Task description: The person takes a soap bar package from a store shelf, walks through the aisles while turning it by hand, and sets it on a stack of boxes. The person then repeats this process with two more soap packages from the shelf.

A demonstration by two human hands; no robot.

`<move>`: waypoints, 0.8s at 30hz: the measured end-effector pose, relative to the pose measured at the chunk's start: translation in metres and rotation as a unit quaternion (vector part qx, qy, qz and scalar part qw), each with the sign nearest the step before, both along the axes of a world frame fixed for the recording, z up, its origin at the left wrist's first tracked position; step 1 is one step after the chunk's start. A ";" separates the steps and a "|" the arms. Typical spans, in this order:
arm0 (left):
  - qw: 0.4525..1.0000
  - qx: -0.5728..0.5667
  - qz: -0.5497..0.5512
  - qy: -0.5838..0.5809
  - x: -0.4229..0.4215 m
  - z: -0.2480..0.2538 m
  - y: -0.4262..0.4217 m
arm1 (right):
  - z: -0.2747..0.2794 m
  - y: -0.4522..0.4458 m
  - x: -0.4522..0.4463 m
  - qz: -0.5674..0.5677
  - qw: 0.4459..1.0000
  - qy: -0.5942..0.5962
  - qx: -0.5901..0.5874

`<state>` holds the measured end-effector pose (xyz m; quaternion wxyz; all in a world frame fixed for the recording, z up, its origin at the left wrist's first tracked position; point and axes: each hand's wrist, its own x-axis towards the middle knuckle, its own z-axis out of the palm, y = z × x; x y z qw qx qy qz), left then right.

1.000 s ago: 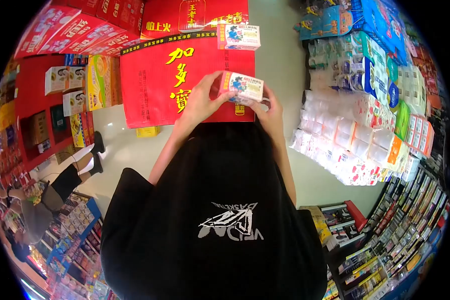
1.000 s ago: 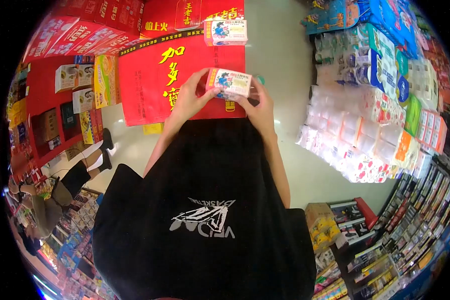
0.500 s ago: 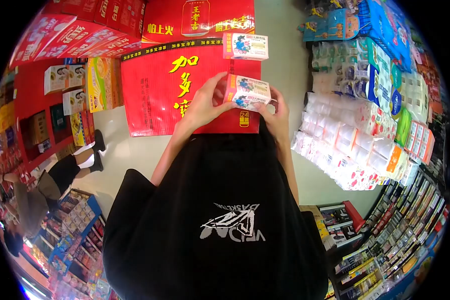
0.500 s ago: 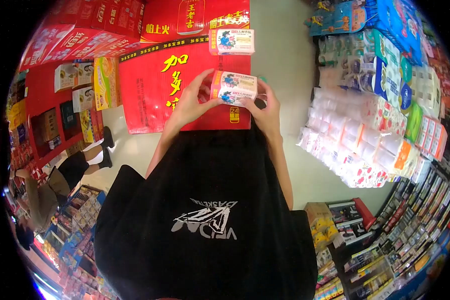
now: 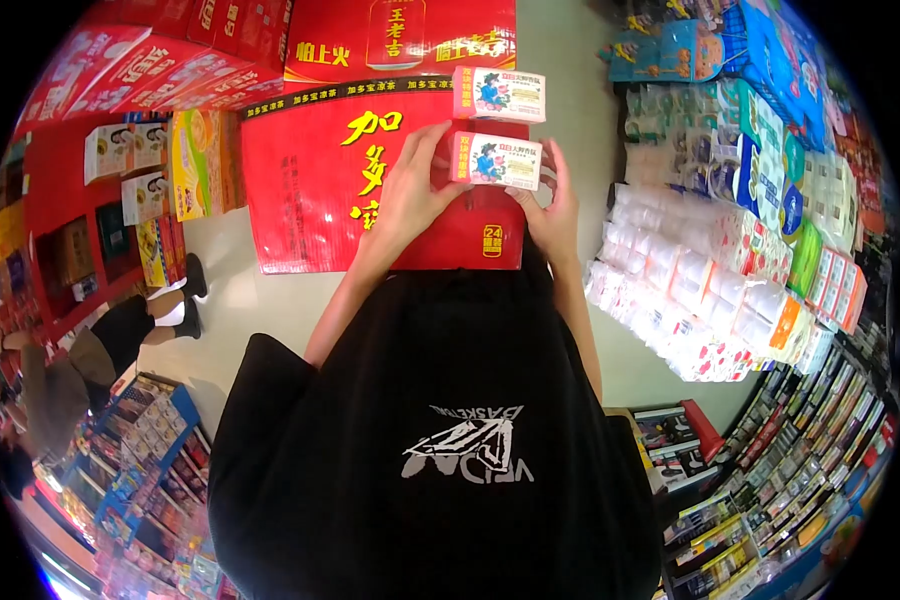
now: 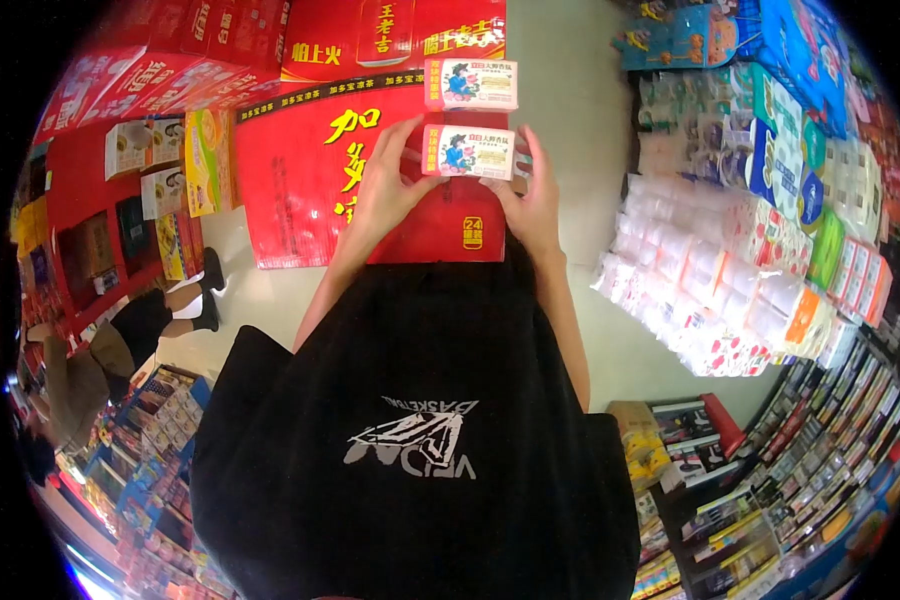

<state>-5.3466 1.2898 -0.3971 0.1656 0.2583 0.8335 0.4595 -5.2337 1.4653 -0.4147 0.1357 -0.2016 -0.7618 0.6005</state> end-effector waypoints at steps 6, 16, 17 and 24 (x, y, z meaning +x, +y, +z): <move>1.000 -0.012 0.011 0.024 -0.006 0.000 0.005 | -0.011 0.016 -0.014 0.036 0.998 0.018 0.052; 0.998 0.027 0.008 0.047 -0.010 -0.007 0.010 | -0.004 0.032 -0.024 0.081 0.992 0.026 0.088; 0.998 0.032 0.011 0.048 -0.010 -0.007 0.010 | -0.003 0.031 -0.025 0.077 0.993 0.024 0.084; 0.998 0.053 0.028 -0.001 -0.007 -0.004 -0.002 | 0.002 0.016 -0.020 0.071 0.994 0.018 0.081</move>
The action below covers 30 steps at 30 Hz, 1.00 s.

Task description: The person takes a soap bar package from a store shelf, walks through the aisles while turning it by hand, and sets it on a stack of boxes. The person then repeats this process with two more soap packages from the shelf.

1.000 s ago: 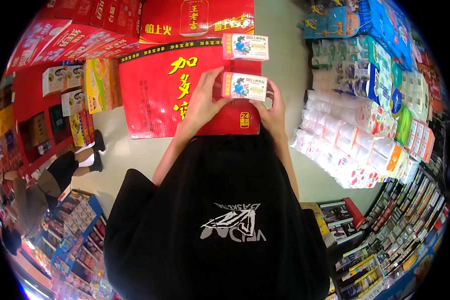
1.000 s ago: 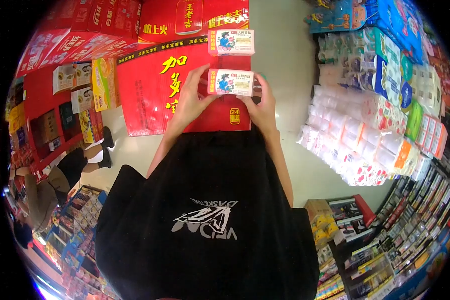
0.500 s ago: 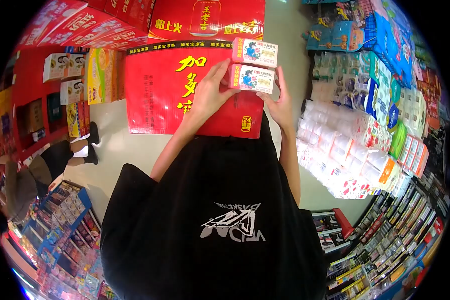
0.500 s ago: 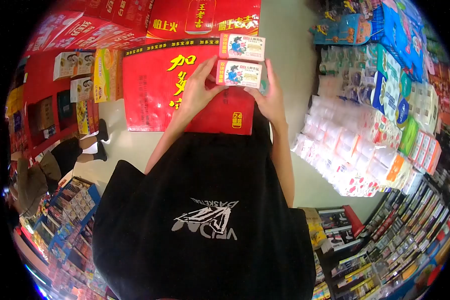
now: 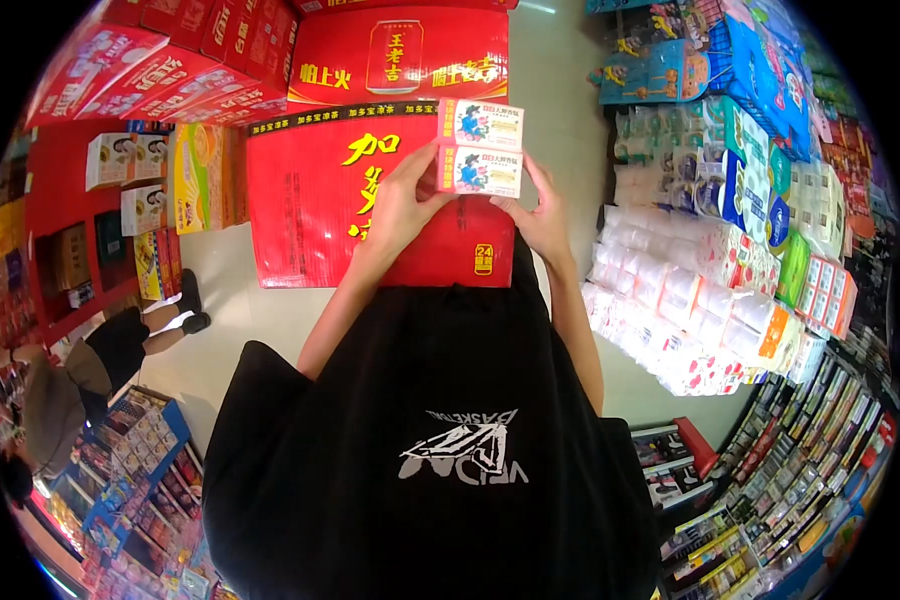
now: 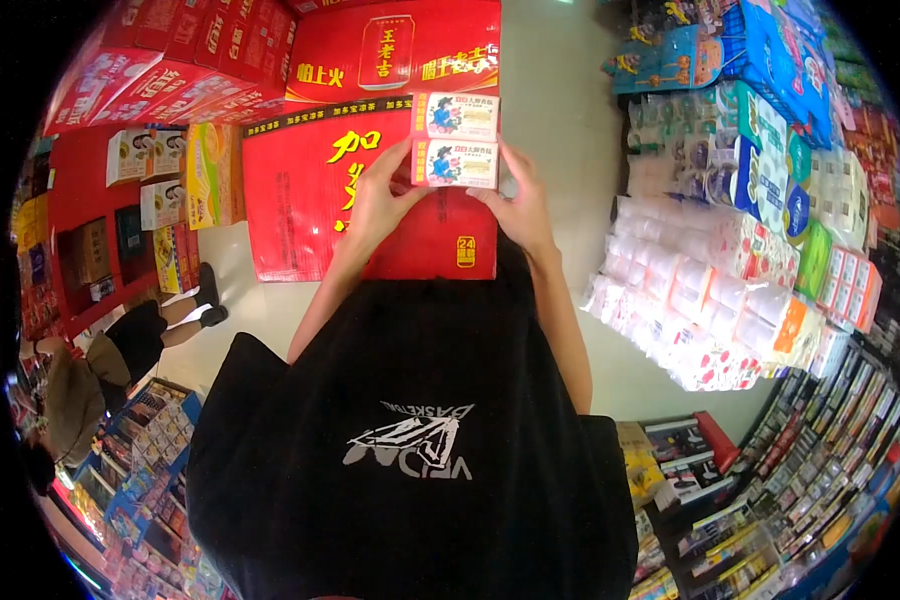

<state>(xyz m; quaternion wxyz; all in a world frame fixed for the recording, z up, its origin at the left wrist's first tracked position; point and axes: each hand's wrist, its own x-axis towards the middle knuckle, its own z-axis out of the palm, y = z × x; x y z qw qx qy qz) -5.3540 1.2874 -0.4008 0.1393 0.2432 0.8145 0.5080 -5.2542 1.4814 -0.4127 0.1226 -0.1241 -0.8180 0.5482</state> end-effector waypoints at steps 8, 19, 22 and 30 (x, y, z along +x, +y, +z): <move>0.999 -0.010 0.025 -0.026 0.010 -0.003 -0.027 | 0.004 -0.019 0.002 0.038 0.997 -0.019 0.063; 0.980 0.068 -0.019 0.185 -0.073 0.175 -0.077 | 0.204 0.088 0.055 -0.112 0.940 0.113 0.303; 0.878 0.273 -0.036 0.391 -0.082 0.277 -0.054 | 0.294 0.092 0.073 -0.117 0.870 0.163 0.451; 0.795 0.238 -0.148 0.538 -0.025 0.351 0.064 | 0.411 0.010 0.071 0.084 0.802 -0.089 0.585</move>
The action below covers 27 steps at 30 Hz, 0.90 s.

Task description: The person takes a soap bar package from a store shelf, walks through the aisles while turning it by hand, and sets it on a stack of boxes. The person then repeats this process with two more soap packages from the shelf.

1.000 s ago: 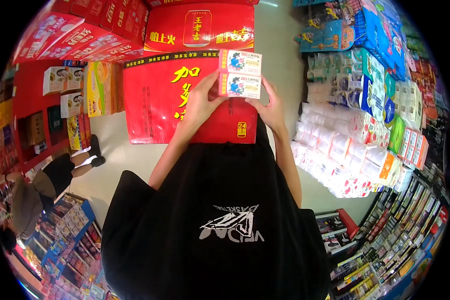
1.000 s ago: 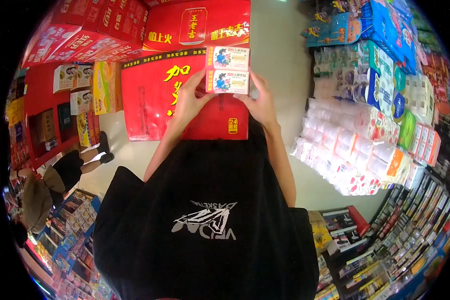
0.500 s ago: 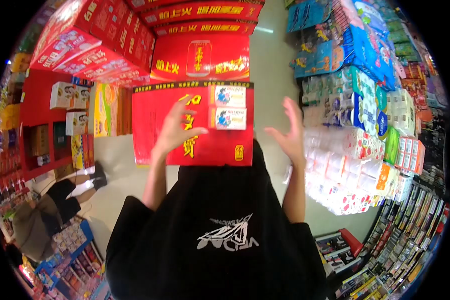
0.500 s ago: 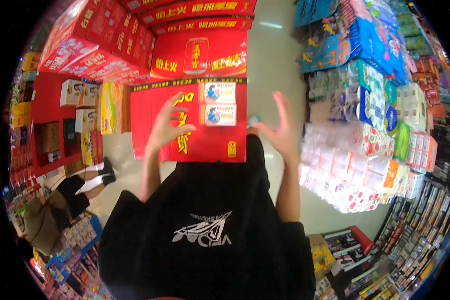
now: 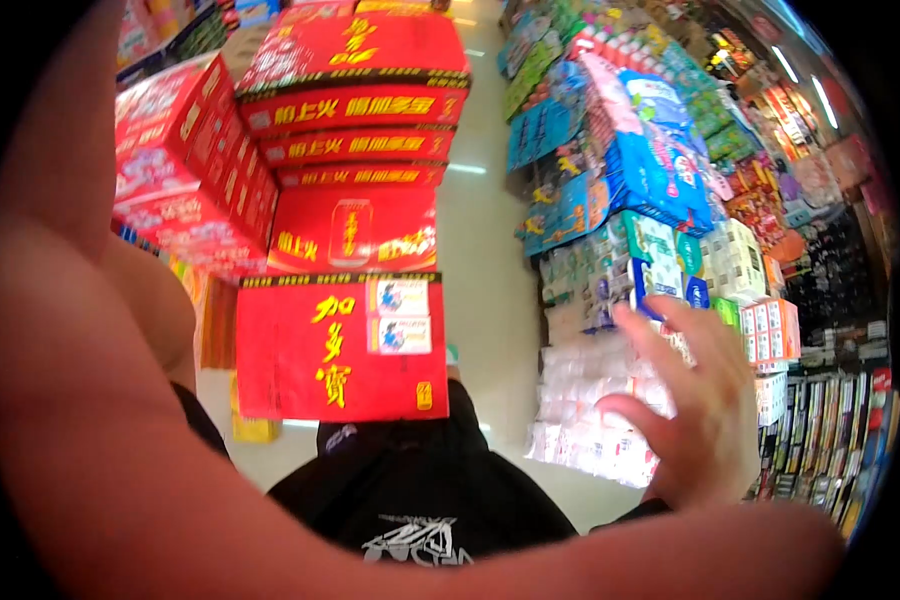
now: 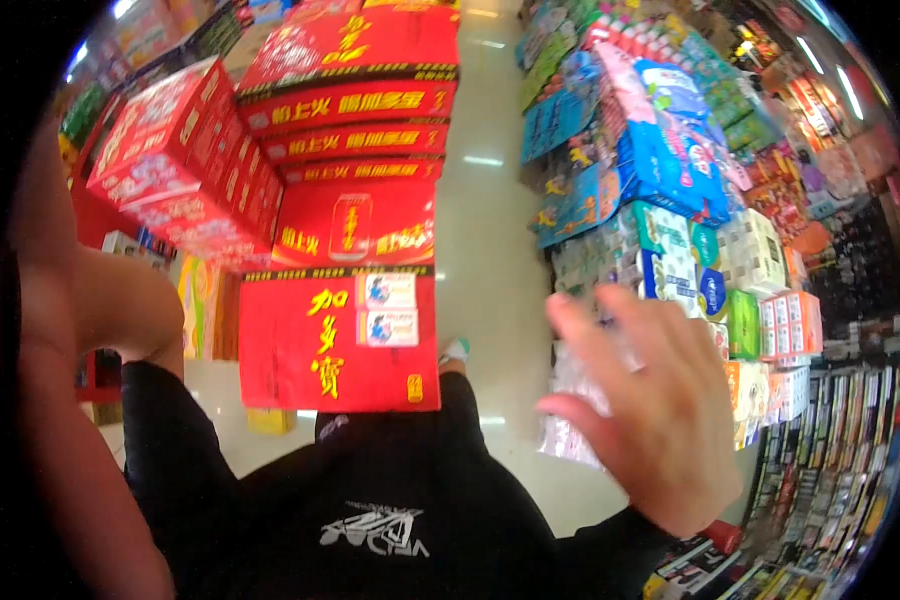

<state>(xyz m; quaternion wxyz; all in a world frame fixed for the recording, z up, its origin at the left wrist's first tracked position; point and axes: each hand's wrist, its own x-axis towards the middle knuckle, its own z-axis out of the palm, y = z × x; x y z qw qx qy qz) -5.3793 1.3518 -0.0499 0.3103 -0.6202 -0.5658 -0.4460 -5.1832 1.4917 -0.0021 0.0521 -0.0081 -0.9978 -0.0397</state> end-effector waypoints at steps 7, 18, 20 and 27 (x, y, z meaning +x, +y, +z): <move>0.994 -0.010 0.089 0.057 -0.035 0.037 -0.018 | 0.057 -0.026 0.008 0.031 0.993 -0.069 0.092; 0.961 0.002 0.264 0.084 -0.065 0.093 -0.066 | 0.109 -0.045 -0.015 -0.140 0.937 0.052 0.317; 0.957 0.006 0.277 0.087 -0.065 0.095 -0.072 | 0.109 -0.049 -0.012 -0.156 0.932 0.062 0.321; 0.948 0.020 0.305 0.090 -0.060 0.104 -0.091 | 0.107 -0.060 -0.017 -0.173 0.916 0.068 0.354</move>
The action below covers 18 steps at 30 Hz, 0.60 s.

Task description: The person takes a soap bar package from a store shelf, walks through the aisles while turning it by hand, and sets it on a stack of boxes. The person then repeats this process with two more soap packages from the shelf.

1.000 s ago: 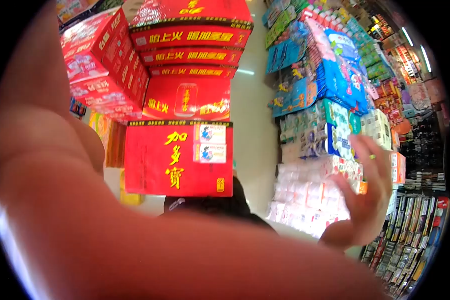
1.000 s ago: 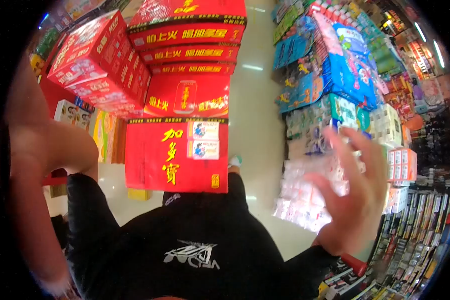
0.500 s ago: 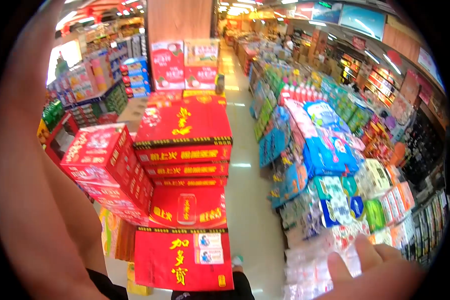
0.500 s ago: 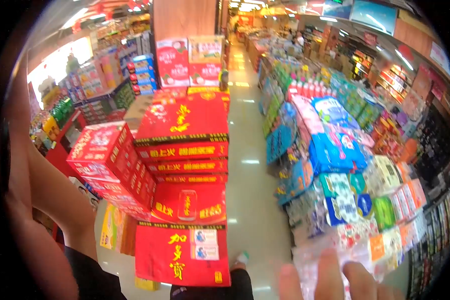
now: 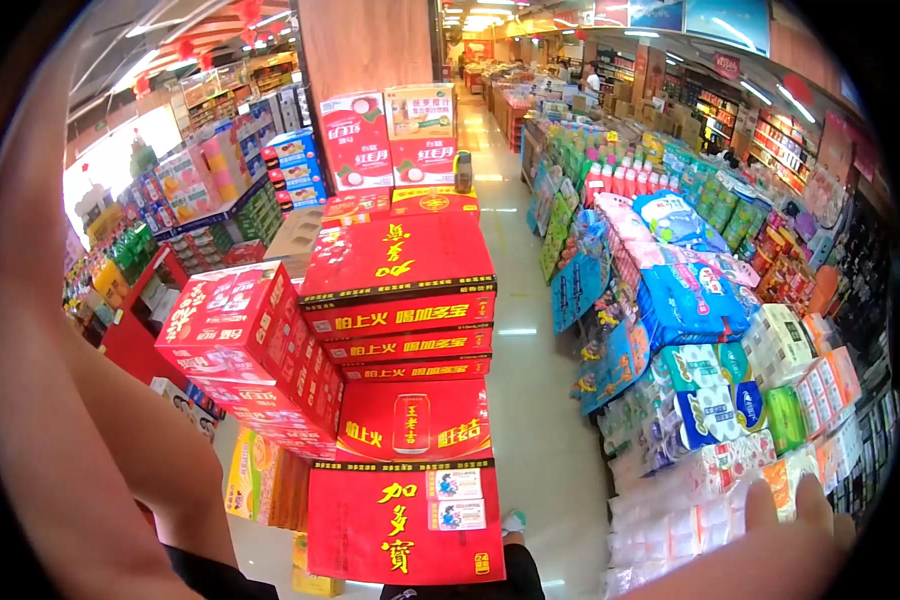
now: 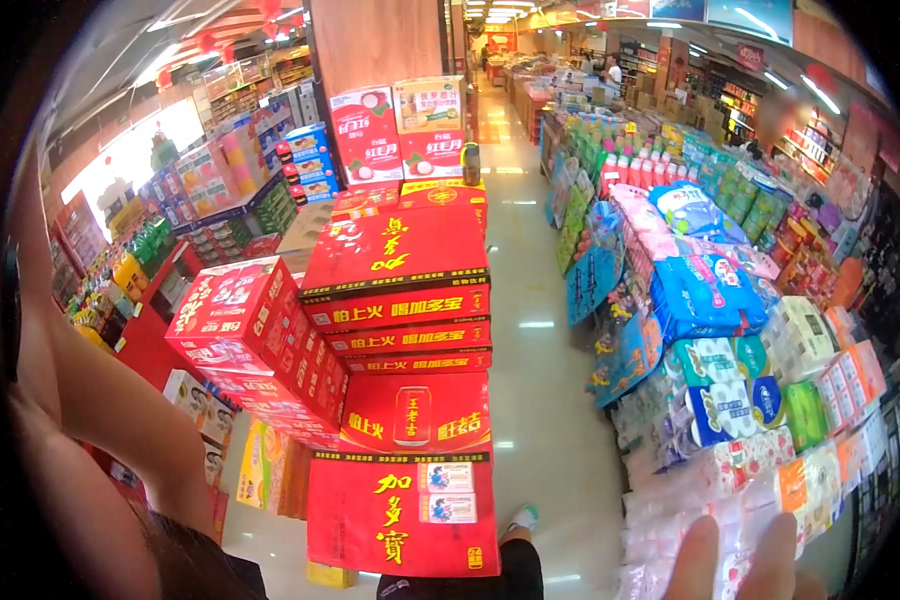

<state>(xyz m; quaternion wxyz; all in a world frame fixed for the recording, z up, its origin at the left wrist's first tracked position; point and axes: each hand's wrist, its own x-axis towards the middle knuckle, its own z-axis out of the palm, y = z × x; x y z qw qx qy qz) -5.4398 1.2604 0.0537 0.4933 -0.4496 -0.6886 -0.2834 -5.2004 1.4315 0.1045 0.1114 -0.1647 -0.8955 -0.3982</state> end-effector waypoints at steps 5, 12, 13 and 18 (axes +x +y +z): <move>1.000 -0.011 0.021 0.011 0.009 0.004 -0.004 | -0.002 0.002 0.004 0.023 1.000 0.012 -0.011; 0.999 -0.007 0.042 0.020 0.014 0.011 -0.014 | -0.007 -0.001 -0.002 0.031 0.999 0.015 -0.003; 0.999 -0.006 0.047 0.024 0.015 0.011 -0.015 | -0.007 0.002 -0.001 0.037 0.999 0.019 0.001; 0.998 0.007 0.060 0.021 0.019 0.014 -0.025 | -0.011 -0.005 -0.007 0.027 0.999 0.007 0.029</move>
